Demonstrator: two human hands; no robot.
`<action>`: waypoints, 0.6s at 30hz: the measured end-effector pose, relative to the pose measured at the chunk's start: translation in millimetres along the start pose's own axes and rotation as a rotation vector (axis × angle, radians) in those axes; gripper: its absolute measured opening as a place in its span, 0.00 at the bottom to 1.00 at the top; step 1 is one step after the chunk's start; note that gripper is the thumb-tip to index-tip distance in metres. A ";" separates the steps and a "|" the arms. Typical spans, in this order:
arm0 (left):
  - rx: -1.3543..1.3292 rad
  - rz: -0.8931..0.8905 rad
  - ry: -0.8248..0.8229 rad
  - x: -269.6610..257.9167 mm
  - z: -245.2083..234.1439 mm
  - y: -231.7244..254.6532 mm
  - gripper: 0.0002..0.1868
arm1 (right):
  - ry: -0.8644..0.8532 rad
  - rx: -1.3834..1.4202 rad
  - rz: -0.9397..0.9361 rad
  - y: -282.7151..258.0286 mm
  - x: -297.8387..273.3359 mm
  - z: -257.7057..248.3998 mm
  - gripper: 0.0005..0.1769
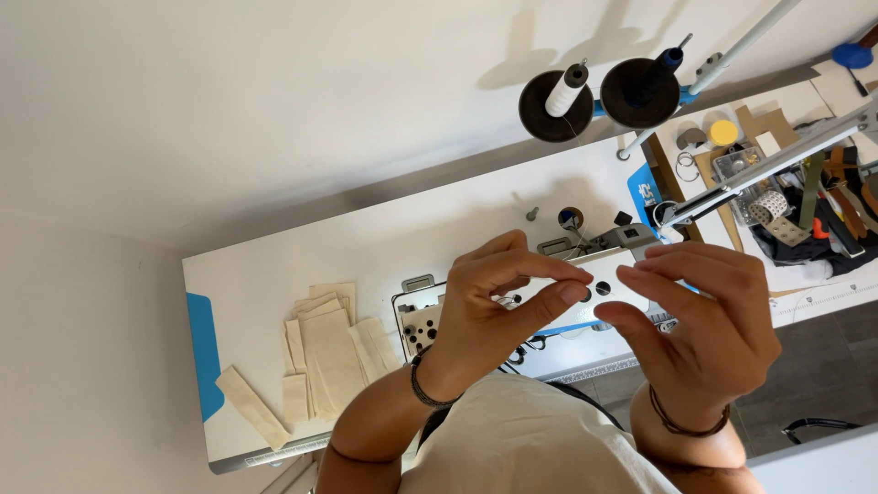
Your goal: Trimming excess threads from sewn fabric strips using snips and folding them for organization.
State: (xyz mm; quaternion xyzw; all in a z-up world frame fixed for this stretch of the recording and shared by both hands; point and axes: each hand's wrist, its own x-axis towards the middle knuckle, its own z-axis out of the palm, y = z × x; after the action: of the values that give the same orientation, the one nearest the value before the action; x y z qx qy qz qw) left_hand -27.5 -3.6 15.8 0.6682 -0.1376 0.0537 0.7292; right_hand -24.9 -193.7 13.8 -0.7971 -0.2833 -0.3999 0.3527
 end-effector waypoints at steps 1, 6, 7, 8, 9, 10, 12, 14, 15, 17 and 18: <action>0.010 0.007 -0.006 -1.0 0.9 0.4 0.05 | 0.011 0.030 -0.021 -0.8 2.6 0.5 0.13; -0.016 0.079 -0.029 2.7 2.3 4.2 0.04 | 0.042 0.073 -0.057 0.8 6.9 3.6 0.05; -0.015 0.102 -0.026 4.3 1.9 5.4 0.03 | 0.046 0.099 -0.033 1.9 6.4 4.3 0.04; -0.015 0.127 -0.022 6.1 1.7 6.6 0.02 | 0.050 0.125 -0.009 3.2 6.1 4.8 0.04; -0.015 0.128 -0.020 5.2 1.2 7.9 0.02 | 0.050 0.126 -0.011 5.4 4.1 5.1 0.04; -0.049 0.123 -0.042 3.9 0.8 9.3 0.02 | 0.108 0.111 0.011 7.7 2.2 5.4 0.07; -0.082 0.117 -0.059 -0.5 0.0 13.9 0.02 | 0.162 0.099 0.034 10.7 -1.2 6.1 0.10; -0.142 0.139 -0.143 -5.9 -1.1 20.4 0.02 | 0.260 0.060 0.057 12.3 -4.1 7.2 0.15; -0.141 0.138 -0.142 -11.0 -1.9 28.5 0.02 | 0.260 0.062 0.057 15.5 -6.8 6.2 0.15; -0.284 0.236 -0.354 -20.5 -4.2 43.9 0.04 | 0.335 0.051 0.054 22.4 -12.2 5.6 0.18; -0.281 0.233 -0.349 -19.7 -5.5 42.7 0.04 | 0.332 0.056 0.055 27.8 -20.2 2.9 0.18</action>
State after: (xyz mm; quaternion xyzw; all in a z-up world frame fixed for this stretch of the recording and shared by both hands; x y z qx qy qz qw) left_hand -56.9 8.3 51.1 0.5389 -0.3437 0.0016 0.7691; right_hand -13.7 -211.3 -13.7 -0.7173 -0.2101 -0.5082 0.4278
